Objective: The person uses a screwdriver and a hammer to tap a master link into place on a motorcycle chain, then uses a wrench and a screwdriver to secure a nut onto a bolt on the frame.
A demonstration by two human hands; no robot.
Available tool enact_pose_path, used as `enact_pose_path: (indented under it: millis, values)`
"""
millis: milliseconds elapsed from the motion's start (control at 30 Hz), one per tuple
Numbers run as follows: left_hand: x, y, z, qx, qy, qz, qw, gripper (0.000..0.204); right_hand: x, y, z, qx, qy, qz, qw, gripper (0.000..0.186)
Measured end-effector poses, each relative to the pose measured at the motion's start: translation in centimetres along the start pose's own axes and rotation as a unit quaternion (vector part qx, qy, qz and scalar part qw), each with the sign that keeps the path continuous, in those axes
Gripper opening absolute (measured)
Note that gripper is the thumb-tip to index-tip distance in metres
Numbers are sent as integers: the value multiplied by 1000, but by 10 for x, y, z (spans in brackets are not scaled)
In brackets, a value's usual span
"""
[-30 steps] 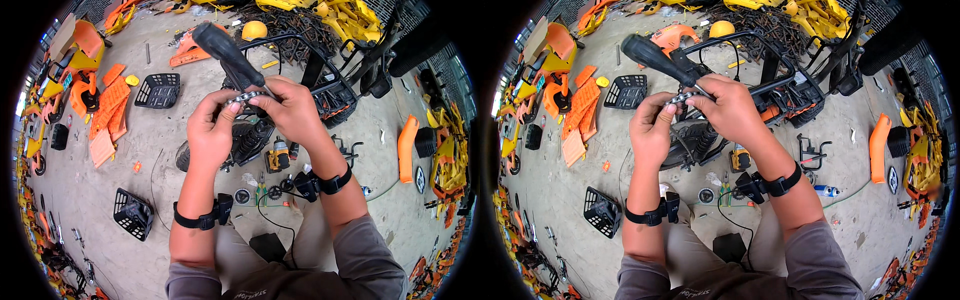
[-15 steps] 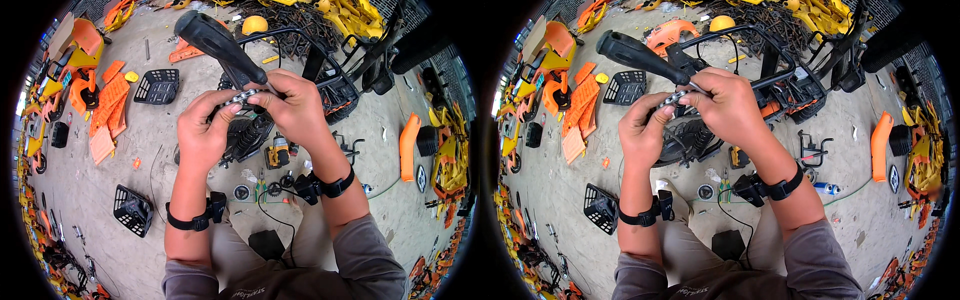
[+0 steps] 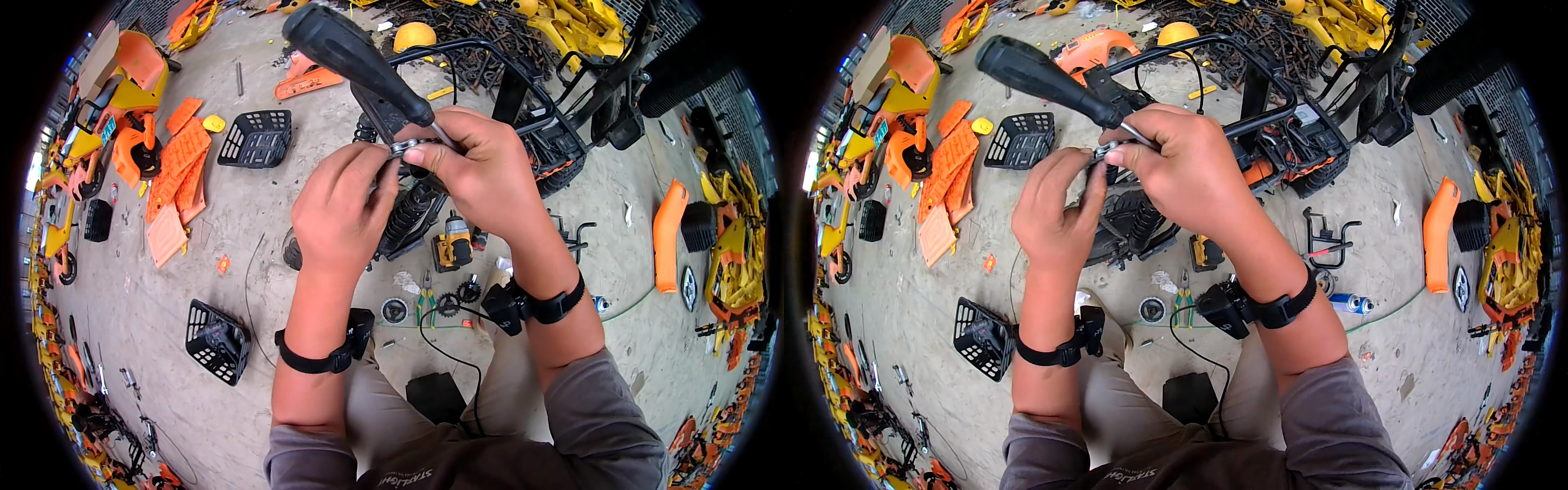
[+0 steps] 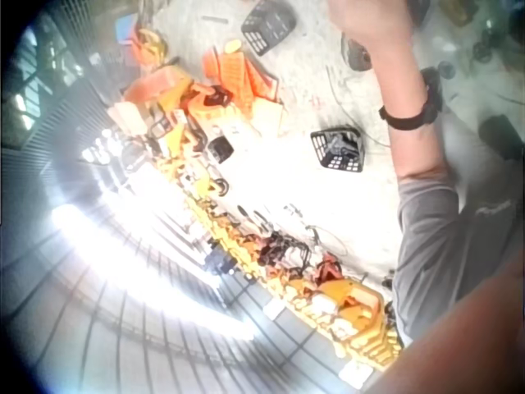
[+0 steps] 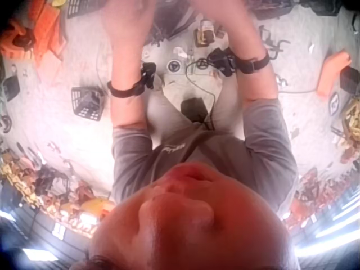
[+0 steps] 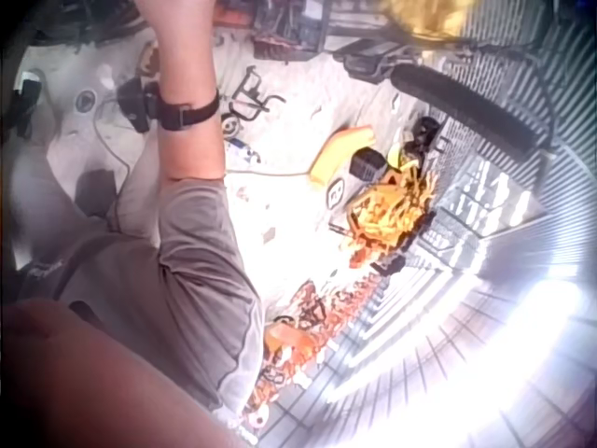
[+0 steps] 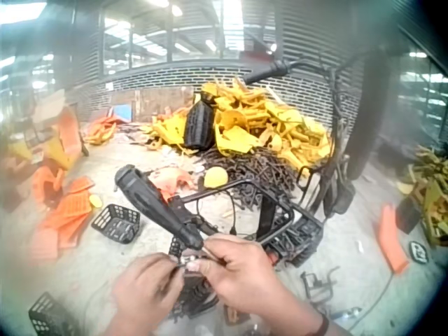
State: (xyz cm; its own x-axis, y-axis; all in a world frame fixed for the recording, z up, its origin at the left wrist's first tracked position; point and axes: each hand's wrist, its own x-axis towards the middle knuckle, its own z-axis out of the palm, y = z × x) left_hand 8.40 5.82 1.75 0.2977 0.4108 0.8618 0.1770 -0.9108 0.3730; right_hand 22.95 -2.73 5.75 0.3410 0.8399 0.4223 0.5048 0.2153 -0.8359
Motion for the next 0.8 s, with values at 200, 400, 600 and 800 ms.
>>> enact_pose_path:
  millis: [200, 400, 600, 800]
  values:
    - [-4, 4, 6, 45, 28, 45, 998, 28, -4, -9, 1, -15, 3, 59, 998, 17]
    - [-4, 3, 5, 41, 53, 67, 995, 26, -7, -18, 1, -18, 21, 47, 999, 18]
    - [-2, 2, 9, 35, 71, 106, 991, 25, -8, -18, -2, 1, 16, 62, 998, 17]
    - [-2, 0, 4, 36, 50, 108, 992, 29, -9, -21, 3, 16, 27, 73, 997, 17]
